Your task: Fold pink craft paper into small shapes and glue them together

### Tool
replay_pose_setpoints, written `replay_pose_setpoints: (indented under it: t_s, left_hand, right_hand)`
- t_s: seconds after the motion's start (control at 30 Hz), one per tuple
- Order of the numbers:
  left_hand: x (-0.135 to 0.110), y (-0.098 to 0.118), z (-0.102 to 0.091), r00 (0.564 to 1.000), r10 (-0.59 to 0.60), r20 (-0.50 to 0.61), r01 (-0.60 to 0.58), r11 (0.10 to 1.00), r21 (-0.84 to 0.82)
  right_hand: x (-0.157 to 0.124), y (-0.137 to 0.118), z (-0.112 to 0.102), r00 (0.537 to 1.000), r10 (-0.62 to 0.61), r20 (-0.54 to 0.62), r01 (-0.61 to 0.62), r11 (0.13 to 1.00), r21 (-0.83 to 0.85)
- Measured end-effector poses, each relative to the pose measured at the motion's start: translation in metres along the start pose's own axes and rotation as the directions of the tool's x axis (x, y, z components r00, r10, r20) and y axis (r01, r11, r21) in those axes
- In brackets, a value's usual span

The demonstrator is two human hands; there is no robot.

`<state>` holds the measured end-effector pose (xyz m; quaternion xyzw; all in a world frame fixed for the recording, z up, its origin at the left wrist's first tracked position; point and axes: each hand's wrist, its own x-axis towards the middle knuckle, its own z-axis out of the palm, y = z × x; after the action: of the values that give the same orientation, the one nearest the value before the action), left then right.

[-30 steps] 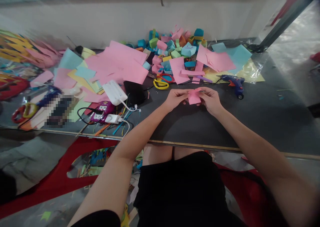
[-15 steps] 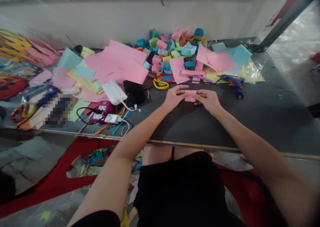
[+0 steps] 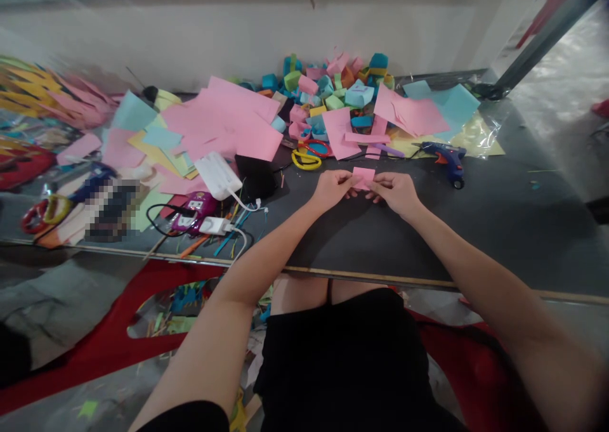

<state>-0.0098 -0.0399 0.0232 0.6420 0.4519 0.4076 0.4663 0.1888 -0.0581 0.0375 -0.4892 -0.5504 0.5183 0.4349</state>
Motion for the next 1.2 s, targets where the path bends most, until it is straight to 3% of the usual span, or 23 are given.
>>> replay_pose_setpoints:
  t_s: [0.17, 0.37, 0.53, 0.83, 0.93, 1.07, 1.13, 1.2]
  left_hand:
    - [-0.002, 0.003, 0.002, 0.995, 0.002, 0.096, -0.001, 1.000, -0.015]
    - [-0.003, 0.003, 0.001, 0.996, -0.060, 0.068, 0.060, 0.998, -0.001]
    - [-0.004, 0.005, 0.002, 0.995, -0.070, 0.064, 0.071, 0.997, -0.012]
    - [-0.006, 0.010, -0.001, 0.998, 0.022, 0.059, -0.029, 0.992, 0.125]
    - [-0.010, 0.018, -0.005, 0.985, 0.031, 0.169, -0.041, 0.997, 0.059]
    - [-0.017, 0.033, -0.008, 0.895, -0.002, 0.446, 0.017, 0.999, -0.030]
    - [-0.018, 0.037, -0.008, 0.860, -0.007, 0.510, 0.035, 0.998, -0.045]
    - [-0.017, 0.036, -0.009, 0.855, -0.001, 0.518, 0.038, 0.997, -0.061]
  right_hand:
    - [0.000, 0.000, 0.000, 0.999, -0.038, -0.020, 0.037, 0.999, -0.025]
    - [-0.002, -0.002, -0.002, 0.996, -0.025, 0.090, 0.036, 0.991, -0.127]
    - [0.000, 0.000, 0.000, 0.997, -0.013, 0.074, 0.021, 0.994, -0.106]
    - [-0.001, -0.002, 0.000, 0.998, -0.020, 0.054, 0.026, 0.993, -0.113]
    - [-0.002, -0.006, -0.004, 0.991, -0.048, 0.125, 0.055, 0.997, -0.052]
    - [-0.006, -0.014, -0.007, 0.956, -0.065, 0.286, 0.061, 0.998, 0.023]
    - [-0.008, -0.017, -0.007, 0.926, -0.092, 0.366, 0.099, 0.995, 0.000]
    - [-0.010, -0.020, -0.007, 0.907, -0.131, 0.400, 0.158, 0.987, -0.035]
